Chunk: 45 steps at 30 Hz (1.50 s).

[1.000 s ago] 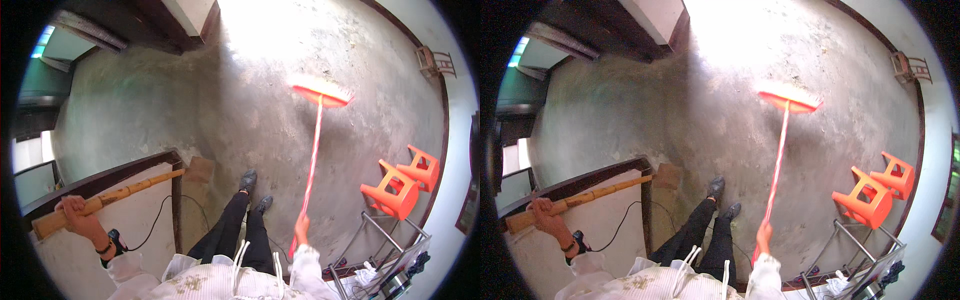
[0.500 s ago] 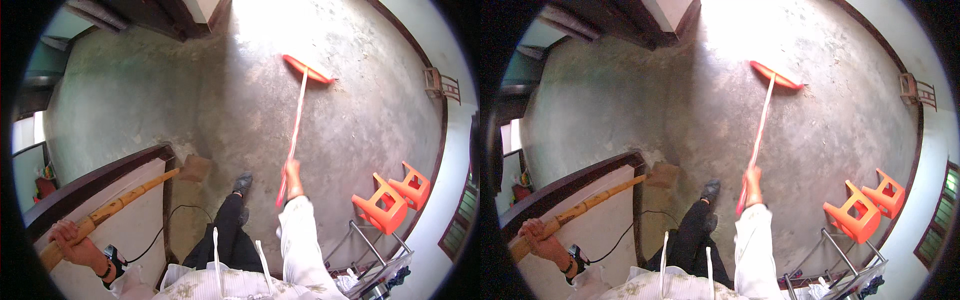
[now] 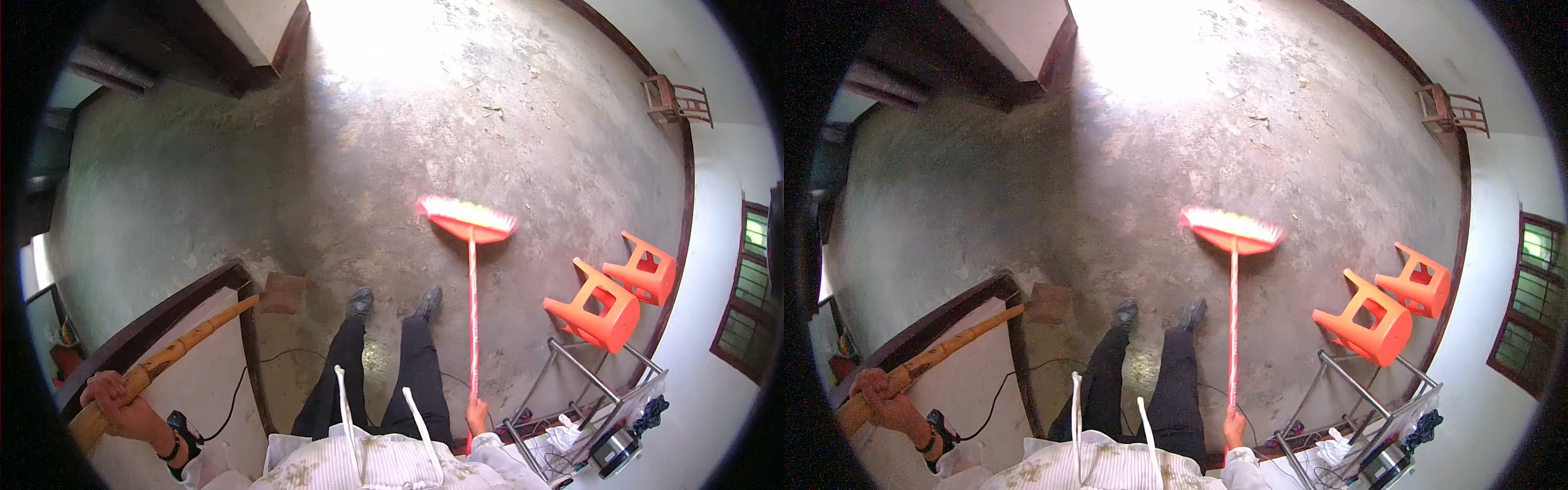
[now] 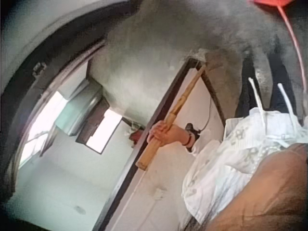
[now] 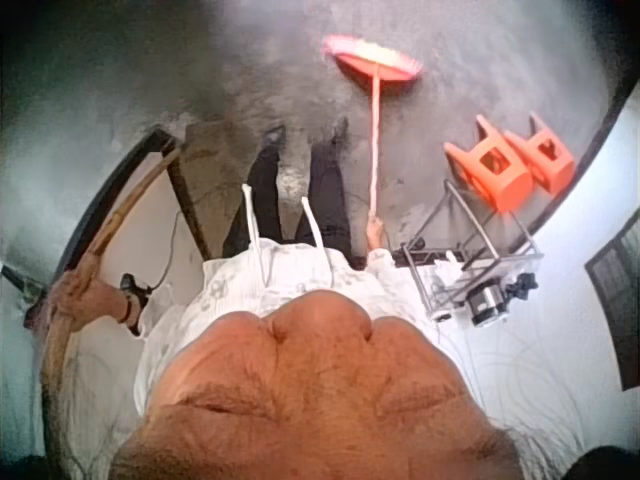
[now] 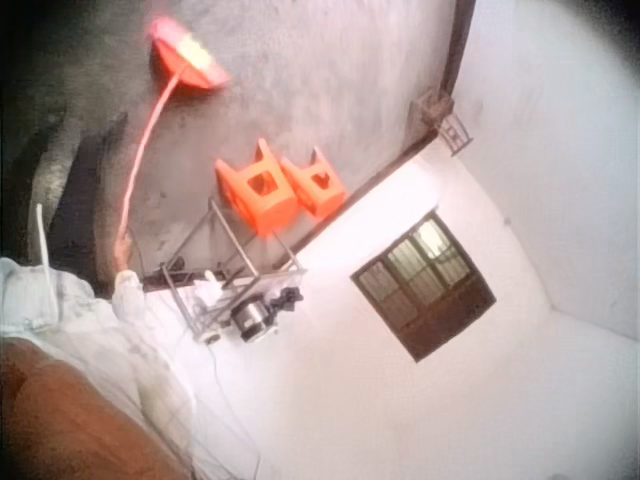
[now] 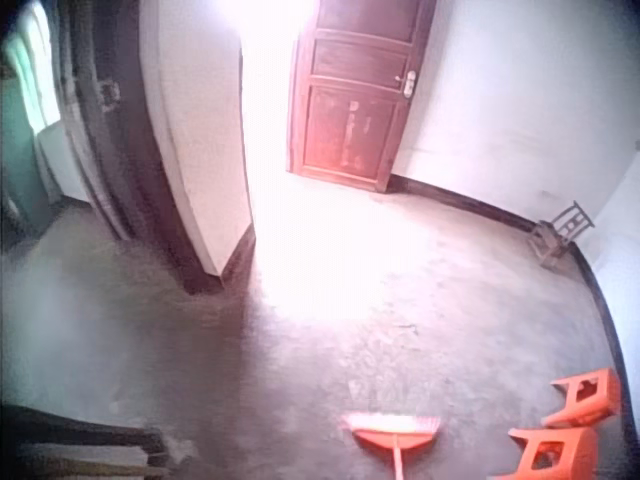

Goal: The person assembles a red broom, then sweeps a concrete floor in a room. They move a wooden chair and two red plastic stools aside to clear the area, continue sweeping, and later pick up a shovel to hold while sweeping debris toward the doorway.

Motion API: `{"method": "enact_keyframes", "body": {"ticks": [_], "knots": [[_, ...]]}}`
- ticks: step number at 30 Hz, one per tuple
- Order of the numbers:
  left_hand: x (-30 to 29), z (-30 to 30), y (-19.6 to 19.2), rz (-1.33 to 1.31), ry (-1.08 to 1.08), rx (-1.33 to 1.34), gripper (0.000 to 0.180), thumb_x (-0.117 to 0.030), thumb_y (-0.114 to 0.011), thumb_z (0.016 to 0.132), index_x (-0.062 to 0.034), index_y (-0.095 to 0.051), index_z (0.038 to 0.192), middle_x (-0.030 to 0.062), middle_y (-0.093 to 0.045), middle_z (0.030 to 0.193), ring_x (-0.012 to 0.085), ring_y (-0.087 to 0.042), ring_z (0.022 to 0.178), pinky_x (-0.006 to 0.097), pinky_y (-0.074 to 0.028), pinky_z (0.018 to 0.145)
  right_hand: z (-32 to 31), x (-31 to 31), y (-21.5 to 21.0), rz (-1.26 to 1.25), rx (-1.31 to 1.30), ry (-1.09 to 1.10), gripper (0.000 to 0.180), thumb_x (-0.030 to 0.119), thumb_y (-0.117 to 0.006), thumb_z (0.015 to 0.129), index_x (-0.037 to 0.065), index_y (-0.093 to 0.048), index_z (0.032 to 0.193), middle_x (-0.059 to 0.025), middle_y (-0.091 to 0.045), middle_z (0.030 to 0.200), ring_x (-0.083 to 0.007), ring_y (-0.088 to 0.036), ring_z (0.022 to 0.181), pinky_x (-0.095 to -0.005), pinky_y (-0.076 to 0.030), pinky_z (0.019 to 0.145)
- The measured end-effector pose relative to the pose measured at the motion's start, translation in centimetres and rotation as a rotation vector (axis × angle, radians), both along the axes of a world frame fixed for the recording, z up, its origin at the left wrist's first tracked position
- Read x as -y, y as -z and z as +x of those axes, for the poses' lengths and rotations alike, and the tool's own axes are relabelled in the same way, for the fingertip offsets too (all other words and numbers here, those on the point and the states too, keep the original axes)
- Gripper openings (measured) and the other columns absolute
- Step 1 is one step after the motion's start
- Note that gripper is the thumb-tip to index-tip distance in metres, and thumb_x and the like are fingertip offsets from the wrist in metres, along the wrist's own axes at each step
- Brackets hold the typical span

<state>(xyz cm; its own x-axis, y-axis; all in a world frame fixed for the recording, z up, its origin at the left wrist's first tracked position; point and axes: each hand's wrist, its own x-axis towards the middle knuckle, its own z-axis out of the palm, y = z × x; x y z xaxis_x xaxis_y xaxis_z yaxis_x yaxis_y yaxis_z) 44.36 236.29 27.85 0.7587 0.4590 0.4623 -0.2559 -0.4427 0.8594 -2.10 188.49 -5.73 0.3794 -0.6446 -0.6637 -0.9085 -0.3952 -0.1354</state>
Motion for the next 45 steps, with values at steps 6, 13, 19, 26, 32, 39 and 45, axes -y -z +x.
{"method": "enact_keyframes", "body": {"ticks": [6, 13, 19, 26, 32, 39, 45], "knots": [[3.8, -0.2, -0.3, 0.185, -0.066, 0.043, 0.017, -0.005, -0.054, 0.085, -0.0082, -0.040, 0.075, 0.0008, -0.030, 0.063, 0.0108, -0.029, 0.057, 0.023, -0.028, 0.054, 8.3, 5.5, 4.4, 0.155, -0.074, 0.133, 0.062, 0.048, -0.040, 0.088, -0.007, -0.058, 0.064, -0.0202, -0.055, 0.053, -0.0305, -0.060, 0.056, -0.0421, -0.044, 0.049], [14.0, -0.4, 0.9, 0.234, -0.226, -0.006, 0.011, -0.002, -0.055, 0.084, -0.0037, -0.046, 0.077, 0.0047, -0.044, 0.064, 0.0118, -0.041, 0.056, 0.022, -0.036, 0.054, 32.9, 25.0, 10.5, 0.300, 0.255, 0.192, 0.063, 0.057, -0.040, 0.085, 0.004, -0.051, 0.053, -0.0076, -0.046, 0.041, -0.0214, -0.052, 0.036, -0.0370, -0.038, 0.035], [27.1, 1.8, 0.2, 0.222, -0.125, -0.007, 0.008, -0.001, -0.058, 0.081, -0.0015, -0.051, 0.078, 0.0091, -0.052, 0.066, 0.0115, -0.046, 0.056, 0.022, -0.038, 0.052, 20.9, 29.8, 5.8, 0.049, 0.296, 0.010, 0.059, 0.052, -0.042, 0.085, -0.002, -0.060, 0.071, -0.0268, -0.056, 0.072, -0.0431, -0.057, 0.074, -0.0494, -0.042, 0.059], [36.9, 3.7, -4.0, 0.203, 0.170, 0.078, 0.014, -0.006, -0.058, 0.082, 0.0040, -0.057, 0.091, 0.0053, -0.050, 0.063, 0.0124, -0.046, 0.056, 0.024, -0.037, 0.051, -4.6, 28.8, -6.2, 0.071, -0.123, 0.062, 0.050, 0.046, -0.063, 0.074, -0.003, -0.060, 0.065, -0.0257, -0.056, 0.065, -0.0422, -0.057, 0.066, -0.0485, -0.042, 0.056], [43.8, 4.6, -3.7, 0.067, 0.212, 0.135, 0.005, -0.002, -0.059, 0.080, -0.0010, -0.056, 0.083, 0.0078, -0.051, 0.065, 0.0138, -0.046, 0.055, 0.025, -0.039, 0.051, -6.3, 32.5, -2.6, 0.127, -0.196, 0.161, 0.046, 0.041, -0.071, 0.067, -0.004, -0.062, 0.068, -0.0265, -0.059, 0.069, -0.0419, -0.059, 0.070, -0.0482, -0.045, 0.062], [50.1, 4.3, -4.0, 0.031, 0.182, 0.300, 0.005, -0.001, -0.060, 0.079, -0.0003, -0.055, 0.080, 0.0068, -0.050, 0.061, 0.0136, -0.047, 0.051, 0.027, -0.043, 0.050, 12.4, 43.0, 4.0, 0.329, 0.053, 0.162, 0.036, 0.029, -0.069, 0.070, -0.005, -0.062, 0.079, -0.0222, -0.061, 0.068, -0.0359, -0.062, 0.070, -0.0432, -0.046, 0.058], [56.7, 3.7, -5.6, 0.095, -0.017, 0.391, 0.011, 0.000, -0.062, 0.077, 0.0004, -0.051, 0.080, 0.0092, -0.054, 0.066, 0.0143, -0.050, 0.052, 0.025, -0.044, 0.047, 29.3, 51.0, 2.9, 0.198, 0.165, -0.052, 0.041, 0.038, -0.066, 0.071, -0.001, -0.063, 0.082, -0.0222, -0.062, 0.080, -0.0373, -0.060, 0.081, -0.0453, -0.046, 0.067]]}}
